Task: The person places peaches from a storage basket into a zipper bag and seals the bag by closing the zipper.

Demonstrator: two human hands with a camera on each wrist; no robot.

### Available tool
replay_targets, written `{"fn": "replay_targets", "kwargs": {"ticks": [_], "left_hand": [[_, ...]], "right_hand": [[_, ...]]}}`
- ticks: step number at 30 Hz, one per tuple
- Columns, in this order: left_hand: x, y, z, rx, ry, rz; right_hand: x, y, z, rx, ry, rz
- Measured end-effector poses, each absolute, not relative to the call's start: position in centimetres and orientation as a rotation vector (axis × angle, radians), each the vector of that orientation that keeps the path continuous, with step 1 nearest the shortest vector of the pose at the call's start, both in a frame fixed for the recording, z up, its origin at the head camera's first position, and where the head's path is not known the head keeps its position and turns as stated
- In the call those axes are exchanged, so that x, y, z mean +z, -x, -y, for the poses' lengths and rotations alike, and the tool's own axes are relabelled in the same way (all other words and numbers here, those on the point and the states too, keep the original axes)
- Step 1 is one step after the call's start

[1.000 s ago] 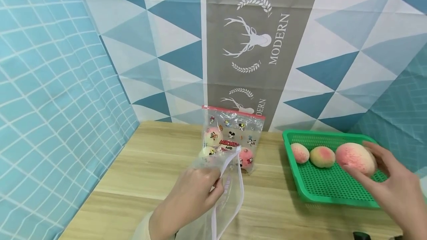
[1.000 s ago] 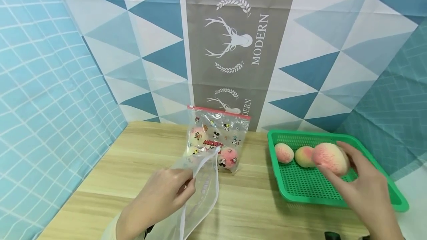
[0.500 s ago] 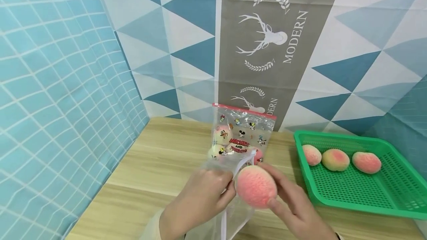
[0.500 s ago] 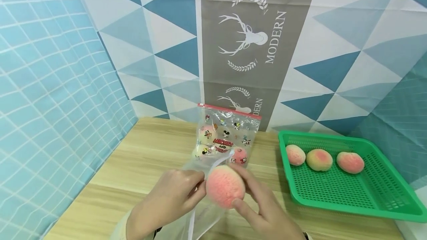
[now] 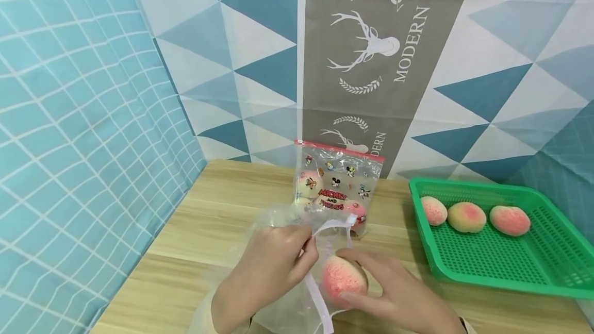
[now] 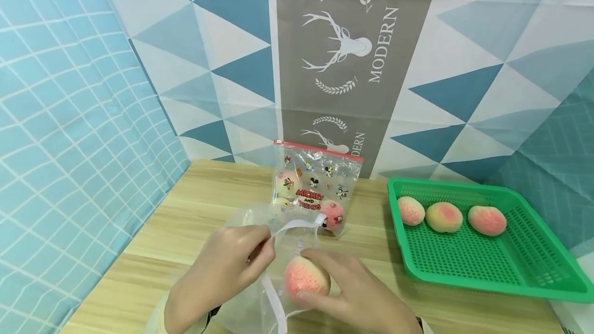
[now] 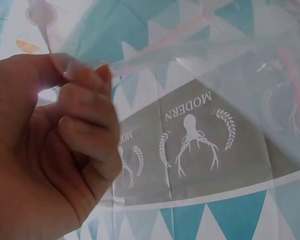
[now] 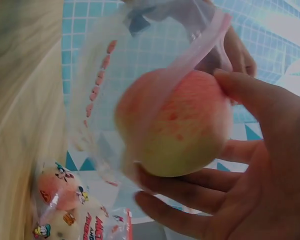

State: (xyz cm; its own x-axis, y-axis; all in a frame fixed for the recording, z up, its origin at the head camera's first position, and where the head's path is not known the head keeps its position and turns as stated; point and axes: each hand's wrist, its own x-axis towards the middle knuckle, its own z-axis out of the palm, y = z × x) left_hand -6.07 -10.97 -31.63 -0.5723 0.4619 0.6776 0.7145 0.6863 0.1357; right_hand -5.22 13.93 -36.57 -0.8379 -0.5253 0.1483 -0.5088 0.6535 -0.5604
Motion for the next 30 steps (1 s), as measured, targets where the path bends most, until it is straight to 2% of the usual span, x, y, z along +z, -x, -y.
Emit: {"fn": "replay_targets", "kwargs": {"ticks": [5,14,30], "left_hand": [[-31.5,5.9,10.9,-0.541,0.92,2.192],[-31.9,6.2,10.7,-0.528,0.926,2.152],[-31.8,6.5,10.9,-0.515,0.936,2.146]], "right_hand": [[-36.8,5.1,-13.5,-0.842,0.829,-2.758],[-37.8,5.1,-13.6,-0.833,0.975,-2.812],[-38.6,6.4,-13.5,-0.863,0.842,-2.836]]}}
